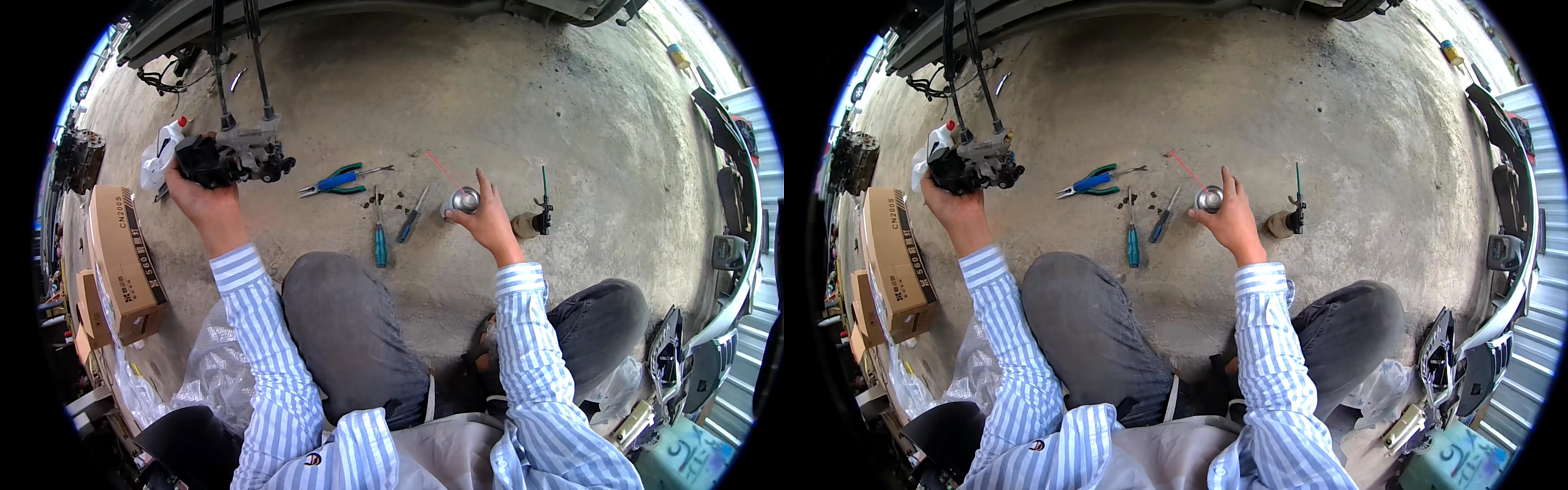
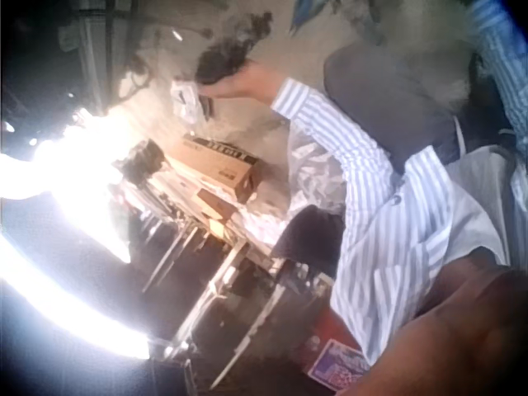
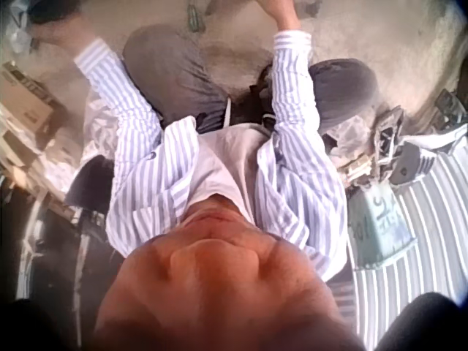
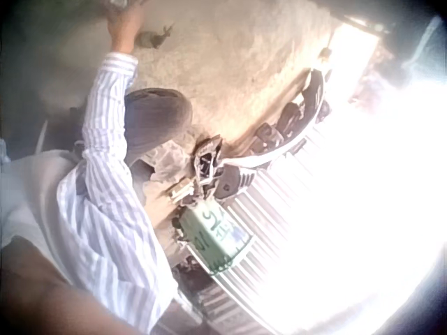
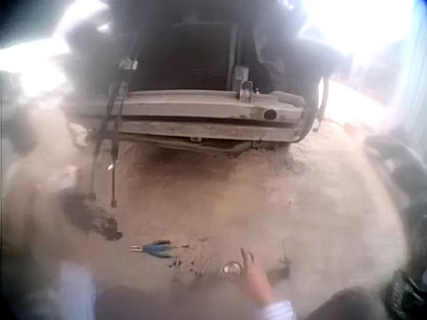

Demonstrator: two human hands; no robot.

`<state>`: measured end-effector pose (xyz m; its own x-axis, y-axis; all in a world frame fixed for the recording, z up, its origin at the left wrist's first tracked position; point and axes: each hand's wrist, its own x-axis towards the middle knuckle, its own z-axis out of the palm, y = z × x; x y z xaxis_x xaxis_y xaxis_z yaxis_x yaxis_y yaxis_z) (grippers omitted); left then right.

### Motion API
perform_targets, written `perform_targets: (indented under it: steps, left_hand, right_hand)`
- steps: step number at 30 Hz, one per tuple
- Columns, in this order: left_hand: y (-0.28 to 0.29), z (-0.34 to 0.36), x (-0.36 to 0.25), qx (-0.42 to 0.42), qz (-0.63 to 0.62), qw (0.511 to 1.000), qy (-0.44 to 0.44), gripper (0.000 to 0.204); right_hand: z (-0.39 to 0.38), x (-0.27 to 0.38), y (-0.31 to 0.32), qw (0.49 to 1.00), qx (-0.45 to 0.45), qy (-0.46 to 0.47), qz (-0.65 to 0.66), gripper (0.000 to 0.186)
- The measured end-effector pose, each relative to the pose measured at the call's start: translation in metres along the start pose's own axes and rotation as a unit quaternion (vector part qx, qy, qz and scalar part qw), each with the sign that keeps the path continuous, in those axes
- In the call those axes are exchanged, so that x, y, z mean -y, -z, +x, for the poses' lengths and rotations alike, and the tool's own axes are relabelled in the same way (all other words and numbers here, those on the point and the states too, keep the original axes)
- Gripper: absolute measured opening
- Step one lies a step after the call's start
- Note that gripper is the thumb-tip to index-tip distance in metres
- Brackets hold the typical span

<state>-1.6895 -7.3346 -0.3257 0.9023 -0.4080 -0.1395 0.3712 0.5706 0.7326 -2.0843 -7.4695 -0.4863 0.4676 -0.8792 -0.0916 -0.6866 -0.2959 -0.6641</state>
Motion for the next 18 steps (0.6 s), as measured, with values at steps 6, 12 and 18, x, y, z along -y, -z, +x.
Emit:
perform_targets:
  steps: [6, 12, 18]
  left_hand:
    - [0.002, -0.015, 0.023, -0.001, -0.034, 0.999, -0.026, 0.024]
    - [-0.015, -0.024, 0.046, -0.037, -0.033, 0.999, 0.004, 0.021]
    - [-0.015, -0.035, 0.046, -0.026, -0.019, 0.999, 0.02, 0.021]
  right_hand:
    - [-0.026, 0.079, 0.183, 0.984, -0.168, 0.052, 0.005, 0.073]
    - [-0.042, -0.021, 0.254, 0.991, -0.087, -0.012, 0.097, 0.086]
    - [-0.05, -0.201, 0.088, 0.976, 0.014, -0.132, 0.17, 0.121]
